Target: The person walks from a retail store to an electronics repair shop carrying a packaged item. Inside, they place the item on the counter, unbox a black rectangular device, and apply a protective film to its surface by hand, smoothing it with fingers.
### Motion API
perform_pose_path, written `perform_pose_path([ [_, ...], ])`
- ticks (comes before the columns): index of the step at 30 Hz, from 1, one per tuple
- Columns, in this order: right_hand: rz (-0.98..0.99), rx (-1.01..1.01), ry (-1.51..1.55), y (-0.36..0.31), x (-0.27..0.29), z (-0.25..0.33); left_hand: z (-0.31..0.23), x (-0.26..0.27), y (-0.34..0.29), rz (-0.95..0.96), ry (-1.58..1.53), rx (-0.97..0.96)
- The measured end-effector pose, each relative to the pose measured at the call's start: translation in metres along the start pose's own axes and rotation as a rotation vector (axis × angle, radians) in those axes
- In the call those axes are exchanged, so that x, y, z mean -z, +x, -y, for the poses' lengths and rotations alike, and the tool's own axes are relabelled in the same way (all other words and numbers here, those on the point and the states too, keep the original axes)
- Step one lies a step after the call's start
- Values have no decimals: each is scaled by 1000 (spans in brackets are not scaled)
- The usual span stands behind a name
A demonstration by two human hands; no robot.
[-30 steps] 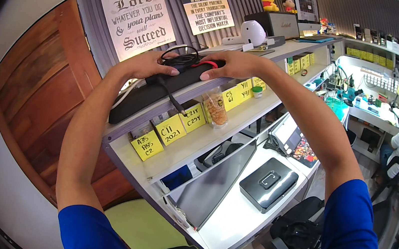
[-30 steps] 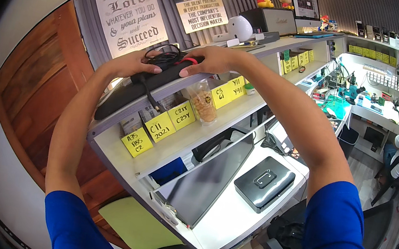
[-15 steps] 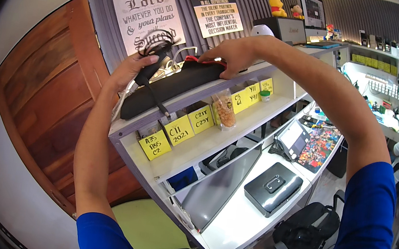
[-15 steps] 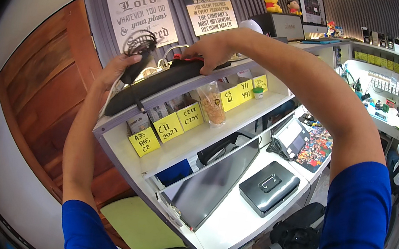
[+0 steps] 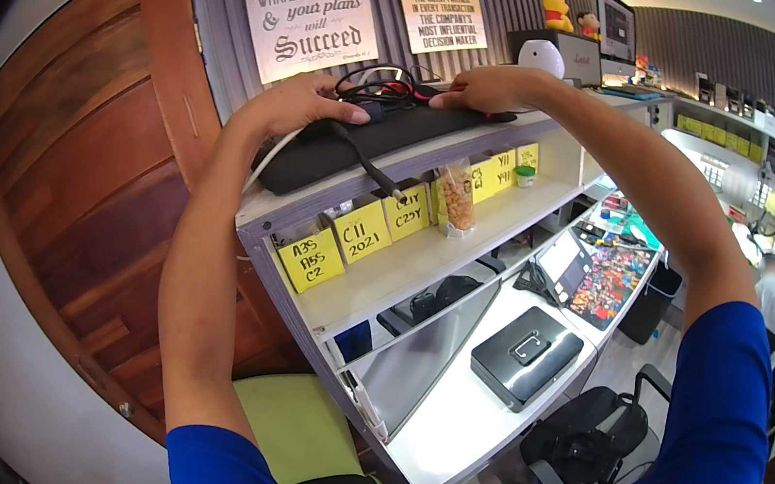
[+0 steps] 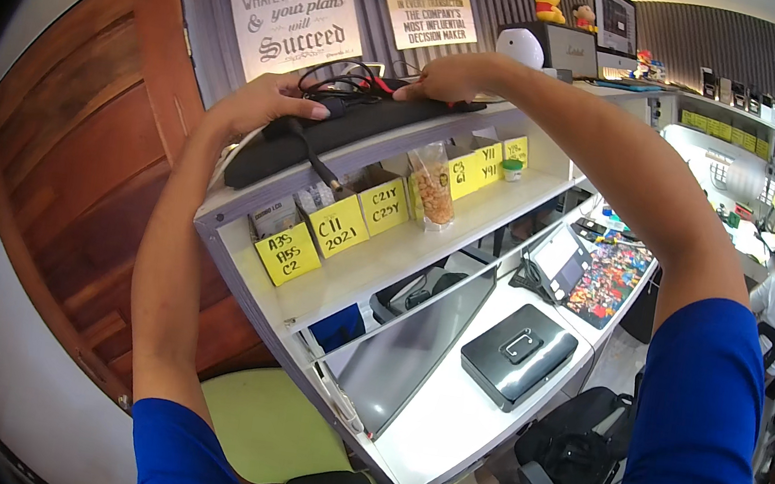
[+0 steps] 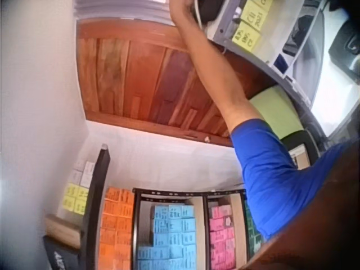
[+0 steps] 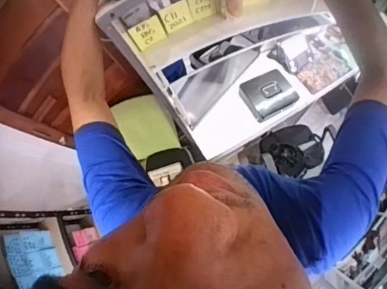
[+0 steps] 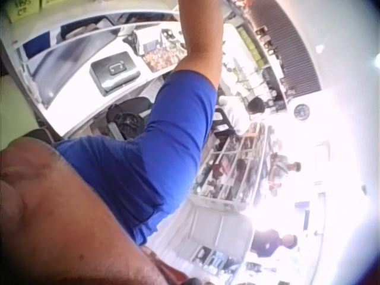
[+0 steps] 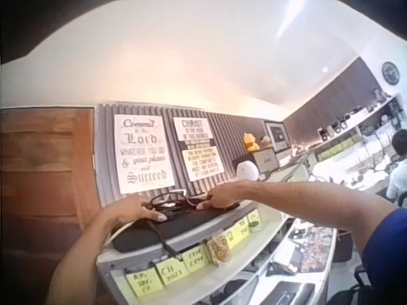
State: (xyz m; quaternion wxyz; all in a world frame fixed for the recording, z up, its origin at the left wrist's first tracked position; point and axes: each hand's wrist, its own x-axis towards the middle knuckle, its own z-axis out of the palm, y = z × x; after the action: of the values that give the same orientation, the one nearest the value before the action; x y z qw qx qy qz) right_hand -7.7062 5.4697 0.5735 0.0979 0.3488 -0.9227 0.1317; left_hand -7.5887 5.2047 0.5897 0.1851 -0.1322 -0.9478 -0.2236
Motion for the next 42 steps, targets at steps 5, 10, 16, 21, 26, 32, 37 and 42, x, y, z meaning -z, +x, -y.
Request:
perform_pose_path([
  [5, -258, 63, -360, 24, -8, -23, 8, 5, 4, -61, 26, -80],
  [10, -296, 27, -147, 4, 23, -15, 14, 8, 8, -8, -154, -63],
  [16, -462, 347, -176, -62, 24, -25, 9, 13, 0, 16, -270, -57],
  [21, -216, -294, 923, -105, -4, -21, 19, 16, -8, 53, -333, 0],
  [26, -60, -241, 938, -97, -14, -18, 11, 13, -2, 75, -269, -67],
  [32, -219, -115, 1384, -125, -31, 14, 20, 12, -7, 92, -488, -88],
  [37, 165, -196, 1433, -149, -39, 21, 22, 23, -11, 130, -499, -92],
  [42, -105, 20, 1746, -142, -40, 29, 4, 4, -4, 156, -447, -187],
])
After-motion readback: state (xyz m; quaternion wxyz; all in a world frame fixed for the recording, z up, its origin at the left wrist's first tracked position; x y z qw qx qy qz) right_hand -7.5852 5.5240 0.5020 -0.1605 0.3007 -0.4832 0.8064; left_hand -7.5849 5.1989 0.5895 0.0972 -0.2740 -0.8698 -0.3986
